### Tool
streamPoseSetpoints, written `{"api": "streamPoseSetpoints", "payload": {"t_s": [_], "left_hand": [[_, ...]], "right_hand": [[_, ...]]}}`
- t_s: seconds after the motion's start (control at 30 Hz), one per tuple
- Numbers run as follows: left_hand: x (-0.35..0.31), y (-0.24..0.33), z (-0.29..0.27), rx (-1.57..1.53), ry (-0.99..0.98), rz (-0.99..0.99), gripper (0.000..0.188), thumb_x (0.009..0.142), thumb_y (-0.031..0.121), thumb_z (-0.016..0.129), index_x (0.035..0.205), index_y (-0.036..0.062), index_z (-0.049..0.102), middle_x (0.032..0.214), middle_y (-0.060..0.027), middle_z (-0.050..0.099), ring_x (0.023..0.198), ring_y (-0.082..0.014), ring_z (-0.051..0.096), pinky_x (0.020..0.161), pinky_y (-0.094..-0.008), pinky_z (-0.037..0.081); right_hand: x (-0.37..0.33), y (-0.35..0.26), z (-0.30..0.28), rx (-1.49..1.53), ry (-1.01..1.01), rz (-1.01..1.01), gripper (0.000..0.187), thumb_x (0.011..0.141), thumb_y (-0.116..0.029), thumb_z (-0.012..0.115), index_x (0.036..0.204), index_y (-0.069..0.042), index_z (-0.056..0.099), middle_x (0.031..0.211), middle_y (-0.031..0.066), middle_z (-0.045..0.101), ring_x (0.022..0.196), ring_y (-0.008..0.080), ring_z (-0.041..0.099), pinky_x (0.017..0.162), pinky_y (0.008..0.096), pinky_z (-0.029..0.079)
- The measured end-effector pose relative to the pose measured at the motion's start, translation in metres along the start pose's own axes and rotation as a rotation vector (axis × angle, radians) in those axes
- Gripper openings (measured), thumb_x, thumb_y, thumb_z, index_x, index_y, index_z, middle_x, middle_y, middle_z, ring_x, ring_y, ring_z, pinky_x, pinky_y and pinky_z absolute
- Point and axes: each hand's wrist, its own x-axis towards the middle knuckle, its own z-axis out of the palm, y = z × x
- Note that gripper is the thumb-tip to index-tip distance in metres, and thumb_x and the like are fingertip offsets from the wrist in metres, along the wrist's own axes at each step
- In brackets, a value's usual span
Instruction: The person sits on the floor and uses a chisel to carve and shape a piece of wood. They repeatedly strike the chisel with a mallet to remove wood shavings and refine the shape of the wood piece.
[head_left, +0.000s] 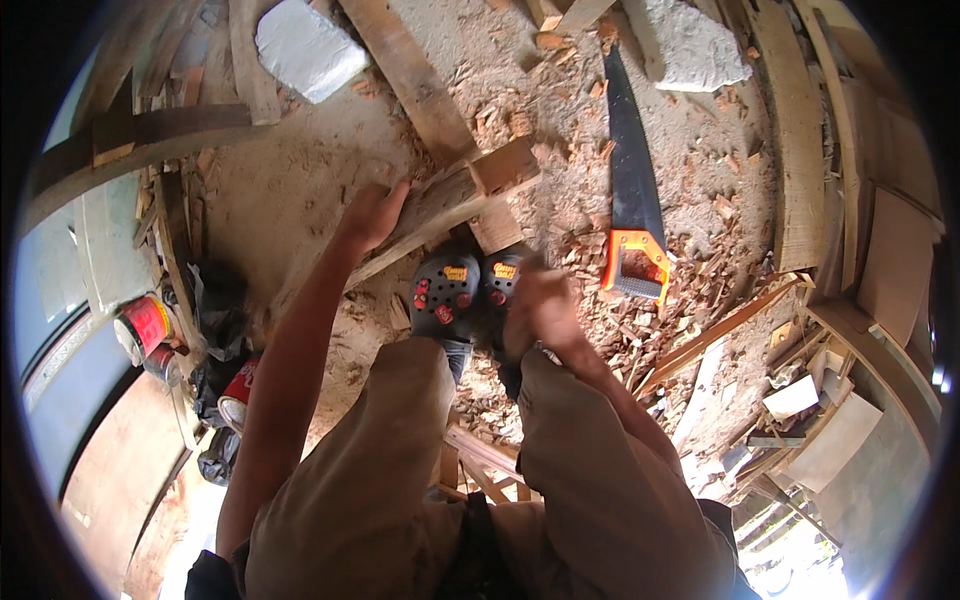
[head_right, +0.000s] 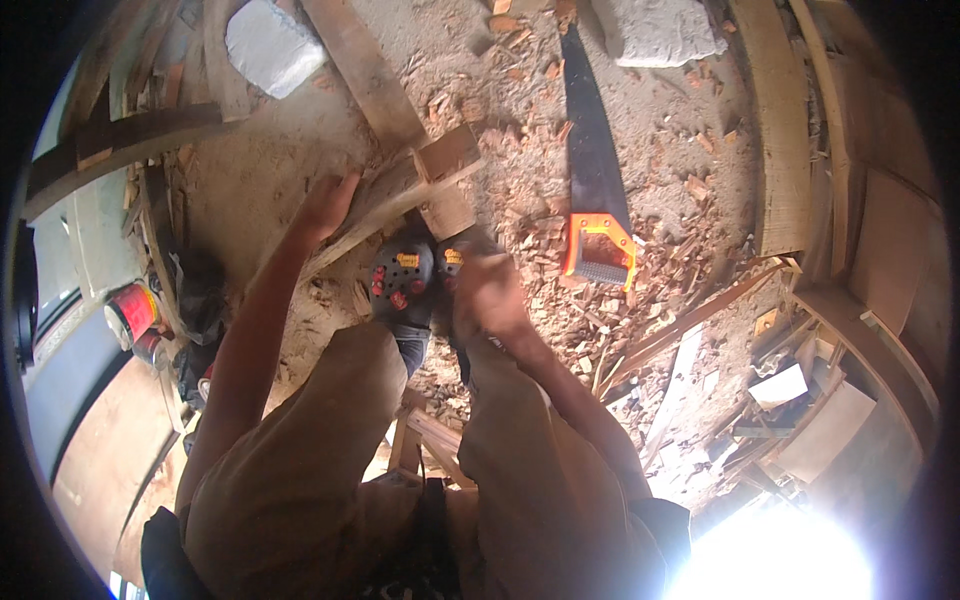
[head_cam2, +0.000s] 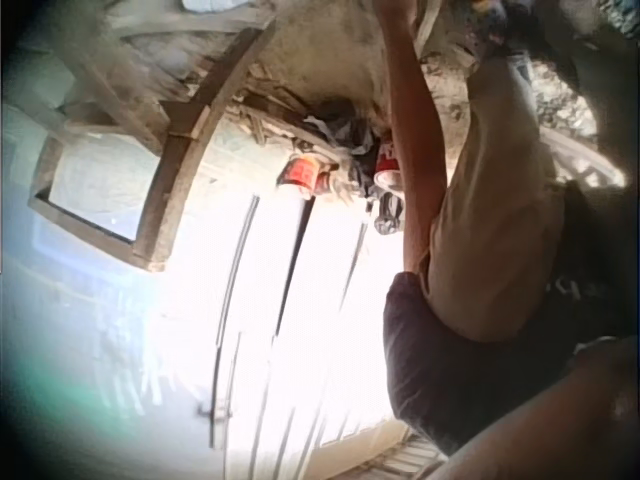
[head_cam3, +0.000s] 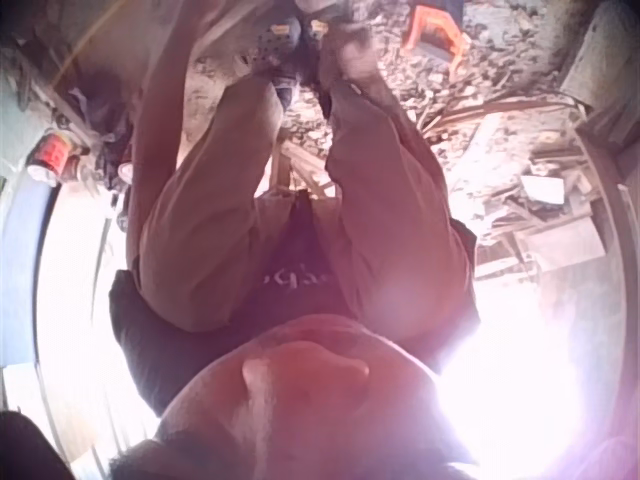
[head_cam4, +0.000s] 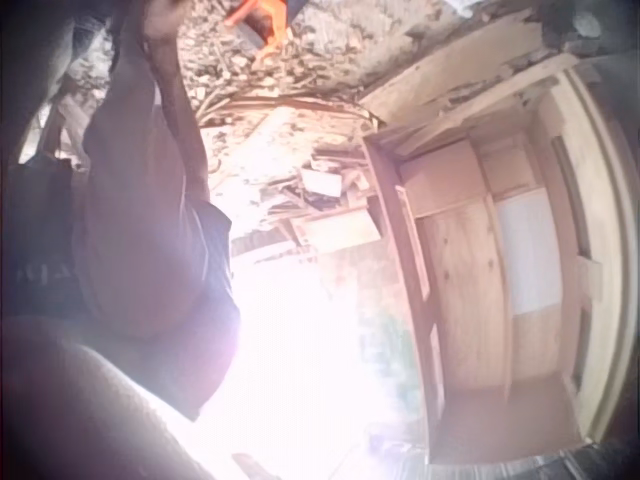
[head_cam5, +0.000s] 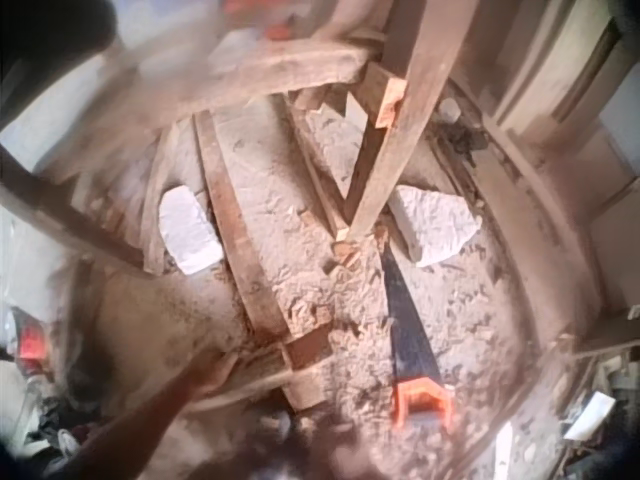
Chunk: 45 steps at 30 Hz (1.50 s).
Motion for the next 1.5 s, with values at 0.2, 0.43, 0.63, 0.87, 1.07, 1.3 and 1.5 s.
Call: {"api": "streamPoseSetpoints", "payload": {"t_s": [0.2, 0.43, 0.63, 0.87, 1.07, 1.3, 1.5], "left_hand": [[0.003, -0.002, 0.0, 0.005, -0.024, -0.021, 0.07, 0.096, 0.053, 0.045, 0.074, -0.0115, 0.059, 0.072, -0.0358, 0.054, 0.078, -0.0519, 0.06, 0.073, -0.0532, 0.044], [0.003, -0.004, 0.002, 0.075, 0.029, 0.083, 0.072, 0.096, 0.054, 0.045, 0.073, -0.0118, 0.059, 0.073, -0.0356, 0.056, 0.08, -0.0511, 0.062, 0.074, -0.0536, 0.044], [0.0, -0.002, 0.0, 0.112, -0.064, -0.066, 0.05, 0.102, 0.041, 0.042, 0.092, -0.0066, 0.054, 0.081, -0.0306, 0.062, 0.083, -0.0488, 0.062, 0.076, -0.0518, 0.046], [0.008, -0.007, 0.0, 0.085, -0.045, -0.001, 0.07, 0.097, 0.052, 0.045, 0.071, -0.0109, 0.06, 0.068, -0.0336, 0.055, 0.074, -0.0513, 0.059, 0.072, -0.0553, 0.043], [0.003, -0.001, 0.0, 0.102, 0.003, 0.061, 0.07, 0.097, 0.053, 0.045, 0.07, -0.0098, 0.06, 0.069, -0.0342, 0.055, 0.075, -0.0499, 0.061, 0.074, -0.0553, 0.044], [-0.004, 0.009, -0.002, 0.071, -0.038, -0.097, 0.071, 0.097, 0.053, 0.044, 0.071, -0.0102, 0.06, 0.071, -0.0345, 0.056, 0.075, -0.0502, 0.061, 0.074, -0.0548, 0.045], [-0.001, 0.009, -0.005, 0.089, 0.024, -0.024, 0.07, 0.097, 0.053, 0.045, 0.069, -0.0094, 0.059, 0.069, -0.034, 0.056, 0.072, -0.0503, 0.06, 0.071, -0.0549, 0.045]], "right_hand": [[-0.002, -0.014, -0.006, 0.359, 0.056, 0.047, 0.019, 0.1, -0.024, 0.05, 0.094, -0.006, 0.054, 0.07, 0.0028, 0.052, 0.053, 0.0147, 0.051, 0.045, 0.0324, 0.041], [-0.003, -0.011, 0.007, -0.061, -0.002, 0.32, 0.015, 0.095, -0.018, 0.059, 0.088, -0.005, 0.058, 0.064, 0.0018, 0.05, 0.049, 0.0132, 0.048, 0.044, 0.0324, 0.039], [-0.005, -0.02, 0.003, 0.661, 0.125, -0.211, 0.016, 0.097, -0.023, 0.054, 0.089, -0.01, 0.053, 0.066, 0.0023, 0.047, 0.055, 0.0159, 0.052, 0.045, 0.0337, 0.041], [-0.002, 0.005, -0.005, 0.145, -0.048, 0.218, 0.013, 0.096, -0.012, 0.053, 0.084, -0.006, 0.056, 0.063, 0.0014, 0.049, 0.05, 0.0145, 0.049, 0.047, 0.0319, 0.042], [0.009, 0.027, -0.012, -0.028, 0.0, -0.169, 0.024, 0.099, -0.027, 0.053, 0.084, -0.009, 0.058, 0.069, 0.0036, 0.055, 0.054, 0.015, 0.05, 0.048, 0.0338, 0.039], [0.002, -0.017, -0.012, 0.518, 0.102, -0.064, 0.034, 0.099, -0.033, 0.052, 0.075, -0.009, 0.05, 0.065, 0.0044, 0.051, 0.055, 0.0143, 0.052, 0.046, 0.0311, 0.04], [0.001, -0.005, 0.0, -0.198, -0.167, 0.452, 0.018, 0.093, -0.02, 0.061, 0.087, -0.003, 0.061, 0.069, 0.0033, 0.058, 0.054, 0.0151, 0.056, 0.05, 0.0331, 0.048]]}}
